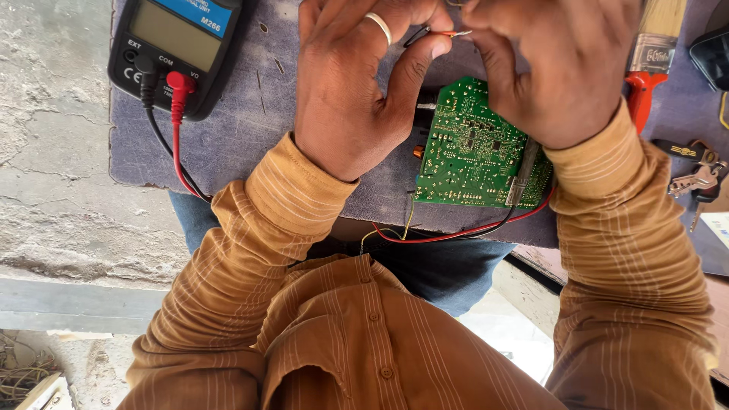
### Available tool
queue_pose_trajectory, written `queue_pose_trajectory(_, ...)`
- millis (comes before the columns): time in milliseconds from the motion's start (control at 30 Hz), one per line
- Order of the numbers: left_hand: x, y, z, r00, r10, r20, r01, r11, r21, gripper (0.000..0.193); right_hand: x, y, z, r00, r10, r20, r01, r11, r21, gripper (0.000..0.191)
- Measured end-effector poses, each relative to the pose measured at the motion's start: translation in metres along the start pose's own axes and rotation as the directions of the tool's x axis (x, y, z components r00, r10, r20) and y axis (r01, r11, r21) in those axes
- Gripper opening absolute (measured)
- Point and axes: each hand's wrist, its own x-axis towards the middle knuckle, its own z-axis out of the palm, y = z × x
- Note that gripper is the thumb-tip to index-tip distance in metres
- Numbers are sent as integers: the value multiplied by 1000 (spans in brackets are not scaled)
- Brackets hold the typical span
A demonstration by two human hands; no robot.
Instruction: The person is repairing a green circuit board by soldering wires to its components. They use a soldering iron to melt solder onto the board and a multimeter to test electrical continuity and voltage at various points. The person also uses pliers to strip and adjust the wires during the process.
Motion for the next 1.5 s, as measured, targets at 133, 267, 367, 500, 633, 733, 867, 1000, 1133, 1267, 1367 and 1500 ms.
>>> queue_pose_trajectory(133, -1, -1, 1, 1000, 4, 8, -4, 1000, 8, 12, -2, 9, -5, 967, -249, -59, 235, 954, -184, 16)
queue_pose_trajectory(267, -4, -3, 1, 1000, 16, 15, -16, 1000, -4, 10, 1, 5, -10, 968, -252, -13, 240, 936, -258, 9)
queue_pose_trajectory(367, -7, -4, 2, 1000, 7, 17, -7, 1000, -24, 12, 3, -8, -4, 996, -89, 30, 93, 988, -127, 6)
queue_pose_trajectory(500, -11, -6, 4, 999, 35, -29, -34, 999, 33, 13, 10, -21, 0, 970, 194, 147, -237, 887, 397, 6)
queue_pose_trajectory(633, -13, -9, 7, 998, 57, -35, -56, 997, 43, 14, 15, -31, 2, 836, 412, 364, -542, 511, 667, 17)
queue_pose_trajectory(733, -13, -10, 7, 998, 61, -31, -60, 998, 21, 16, 16, -32, 1, 748, 466, 472, -646, 348, 680, 20)
queue_pose_trajectory(867, -8, -6, 3, 998, 60, -21, -59, 997, 48, 16, 15, -25, -4, 760, 492, 424, -628, 389, 675, 18)
queue_pose_trajectory(1000, 1, 2, 0, 998, 62, -21, -60, 996, 62, 11, 13, -14, -13, 978, 202, 48, -208, 956, 208, 6)
queue_pose_trajectory(1133, 9, 8, -1, 999, 50, -6, -50, 998, 30, 14, 14, 2, -13, 975, -172, -144, 149, 976, -157, 24)
queue_pose_trajectory(1267, 11, 15, 2, 1000, 6, 6, -6, 1000, 5, 12, 12, 10, -24, 948, -314, -53, 290, 921, -262, 36)
queue_pose_trajectory(1367, 13, 19, 0, 1000, 6, 26, -7, 1000, 16, 10, 18, 4, -26, 966, -259, -3, 250, 937, -244, 31)
queue_pose_trajectory(1500, 13, 24, -5, 1000, -11, -16, 11, 1000, 25, 15, 32, -9, -21, 994, -108, -12, 107, 992, -73, 24)
